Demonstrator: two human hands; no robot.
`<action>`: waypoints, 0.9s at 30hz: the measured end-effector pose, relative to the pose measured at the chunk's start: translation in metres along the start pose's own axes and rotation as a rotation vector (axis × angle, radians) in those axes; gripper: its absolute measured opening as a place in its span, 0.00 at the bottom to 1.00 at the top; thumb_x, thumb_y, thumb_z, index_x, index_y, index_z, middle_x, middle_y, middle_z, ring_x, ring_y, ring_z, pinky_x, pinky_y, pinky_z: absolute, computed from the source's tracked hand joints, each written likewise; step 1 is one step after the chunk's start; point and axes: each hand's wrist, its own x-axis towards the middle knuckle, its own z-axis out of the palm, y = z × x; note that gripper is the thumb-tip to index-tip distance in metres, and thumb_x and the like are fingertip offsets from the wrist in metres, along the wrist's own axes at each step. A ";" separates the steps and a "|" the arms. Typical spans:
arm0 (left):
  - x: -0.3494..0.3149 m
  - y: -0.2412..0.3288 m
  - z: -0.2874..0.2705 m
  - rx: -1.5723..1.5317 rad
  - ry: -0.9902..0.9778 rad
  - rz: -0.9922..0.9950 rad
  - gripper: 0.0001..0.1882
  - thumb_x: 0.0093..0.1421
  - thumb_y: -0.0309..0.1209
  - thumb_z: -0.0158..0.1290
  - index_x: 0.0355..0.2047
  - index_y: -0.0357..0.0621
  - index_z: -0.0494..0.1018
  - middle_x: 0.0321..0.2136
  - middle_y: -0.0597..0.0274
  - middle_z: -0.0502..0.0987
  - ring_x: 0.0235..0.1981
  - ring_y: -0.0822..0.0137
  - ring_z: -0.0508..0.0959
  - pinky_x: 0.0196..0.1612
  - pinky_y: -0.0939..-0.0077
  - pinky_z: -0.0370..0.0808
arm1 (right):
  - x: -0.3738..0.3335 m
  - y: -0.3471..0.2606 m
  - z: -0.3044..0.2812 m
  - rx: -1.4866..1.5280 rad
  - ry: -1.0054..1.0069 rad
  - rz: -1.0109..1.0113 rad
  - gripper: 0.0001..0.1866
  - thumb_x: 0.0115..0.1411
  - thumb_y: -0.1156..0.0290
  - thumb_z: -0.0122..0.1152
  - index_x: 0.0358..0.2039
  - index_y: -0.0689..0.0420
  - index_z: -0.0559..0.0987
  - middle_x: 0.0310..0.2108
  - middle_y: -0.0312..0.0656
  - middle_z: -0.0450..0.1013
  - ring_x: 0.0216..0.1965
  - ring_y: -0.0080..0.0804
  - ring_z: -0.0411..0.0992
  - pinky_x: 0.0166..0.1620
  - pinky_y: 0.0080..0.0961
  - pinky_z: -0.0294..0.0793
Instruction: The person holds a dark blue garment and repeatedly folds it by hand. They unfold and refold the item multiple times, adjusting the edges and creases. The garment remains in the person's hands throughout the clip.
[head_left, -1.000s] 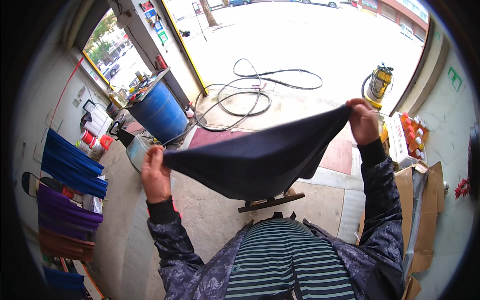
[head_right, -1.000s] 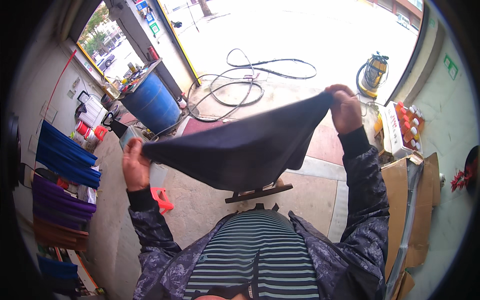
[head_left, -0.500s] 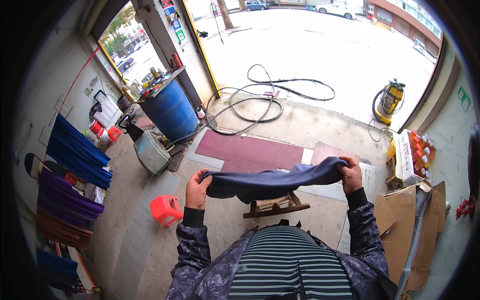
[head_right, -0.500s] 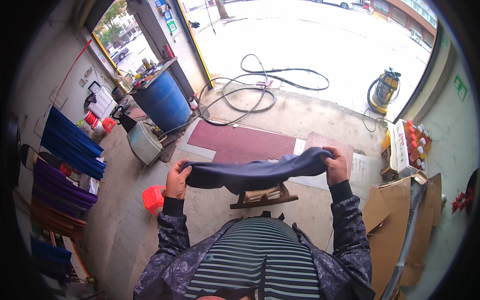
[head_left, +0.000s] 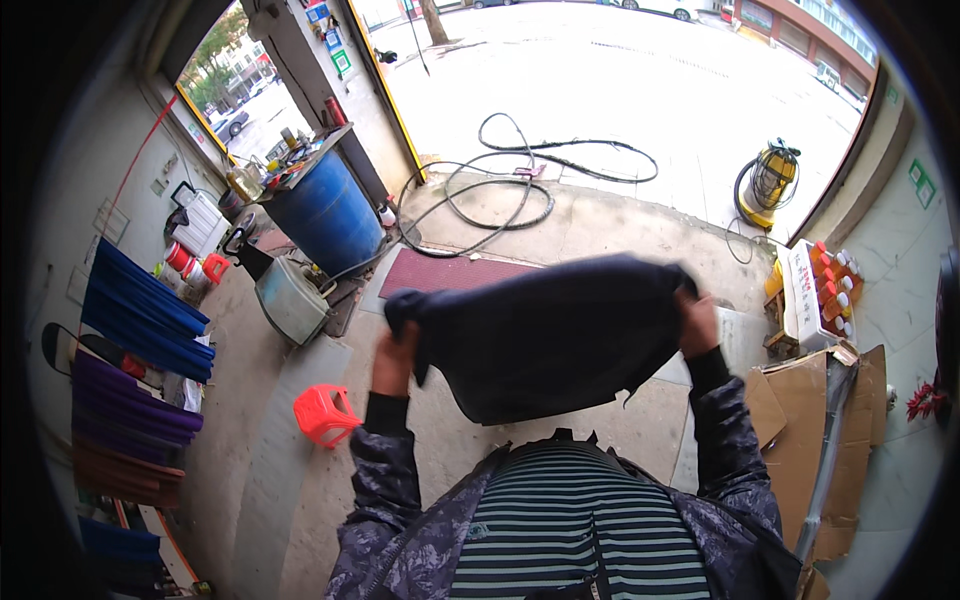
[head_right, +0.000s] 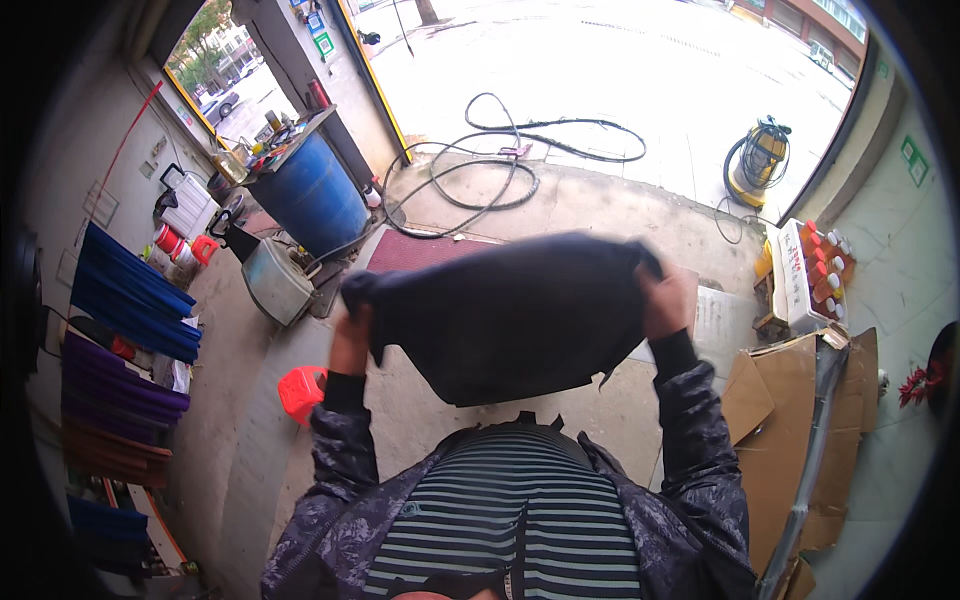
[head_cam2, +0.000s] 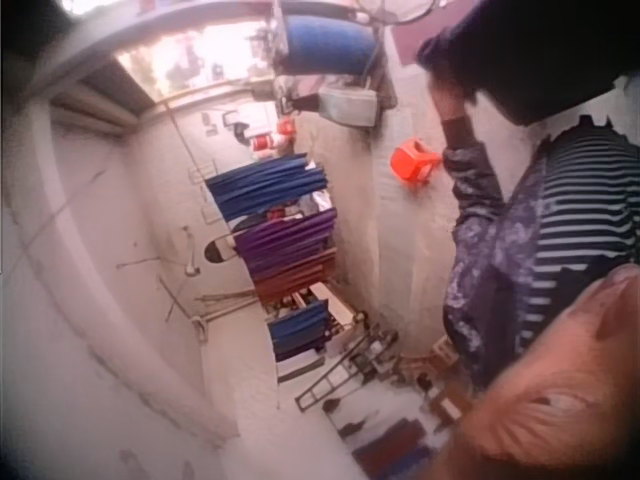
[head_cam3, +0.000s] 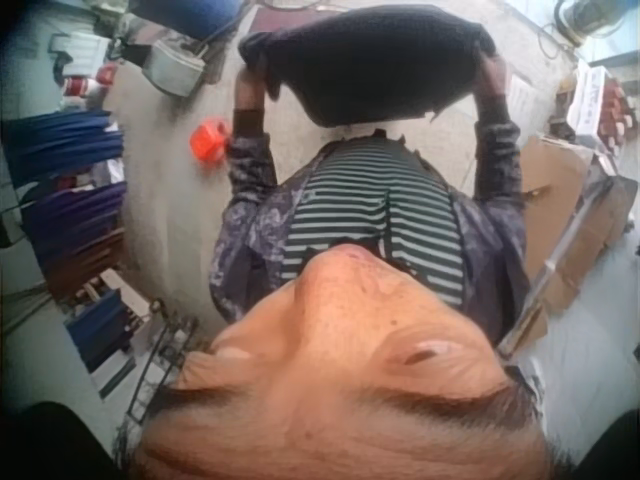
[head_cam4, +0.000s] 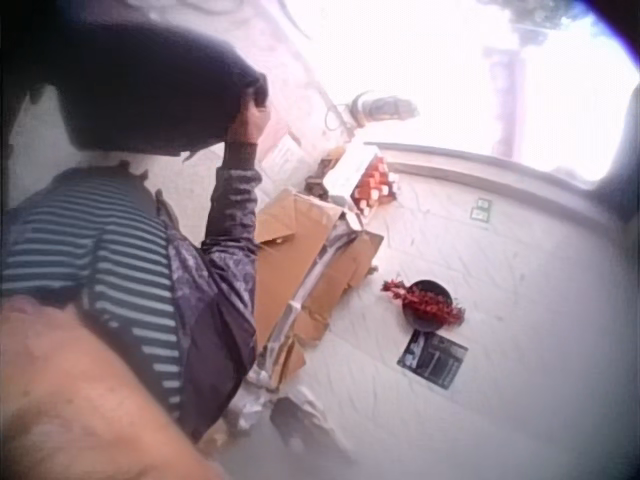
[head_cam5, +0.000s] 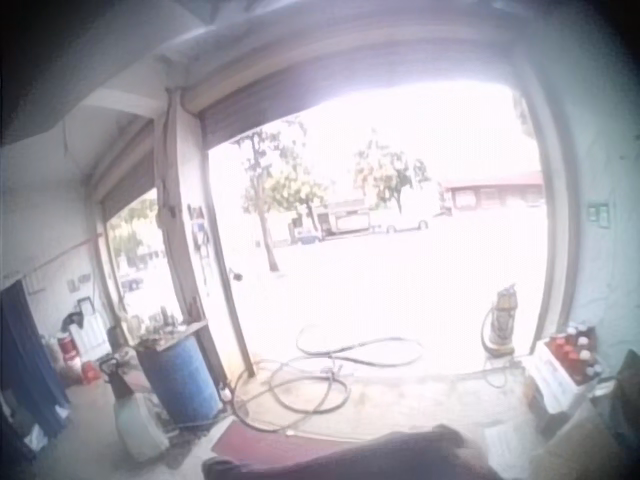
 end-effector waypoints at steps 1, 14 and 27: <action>-0.007 -0.016 0.017 0.002 0.024 -0.048 0.24 0.75 0.49 0.54 0.50 0.37 0.78 0.35 0.66 0.80 0.37 0.72 0.79 0.49 0.76 0.77 | -0.016 0.023 0.008 -0.002 -0.068 0.097 0.11 0.68 0.72 0.66 0.48 0.62 0.83 0.42 0.41 0.83 0.44 0.28 0.80 0.50 0.27 0.79; -0.013 -0.026 -0.003 -1.039 -0.140 0.083 0.15 0.74 0.39 0.56 0.50 0.38 0.76 0.44 0.57 0.83 0.46 0.63 0.84 0.55 0.67 0.79 | -0.020 0.054 -0.023 0.514 0.088 0.337 0.10 0.73 0.63 0.63 0.43 0.56 0.80 0.35 0.37 0.78 0.36 0.30 0.79 0.42 0.31 0.81; 0.008 -0.012 0.014 -0.935 0.052 0.106 0.16 0.77 0.43 0.52 0.46 0.42 0.80 0.41 0.64 0.84 0.45 0.70 0.83 0.54 0.72 0.78 | -0.023 0.026 -0.015 0.536 -0.023 0.167 0.10 0.73 0.64 0.63 0.43 0.58 0.83 0.41 0.39 0.83 0.40 0.29 0.81 0.48 0.28 0.80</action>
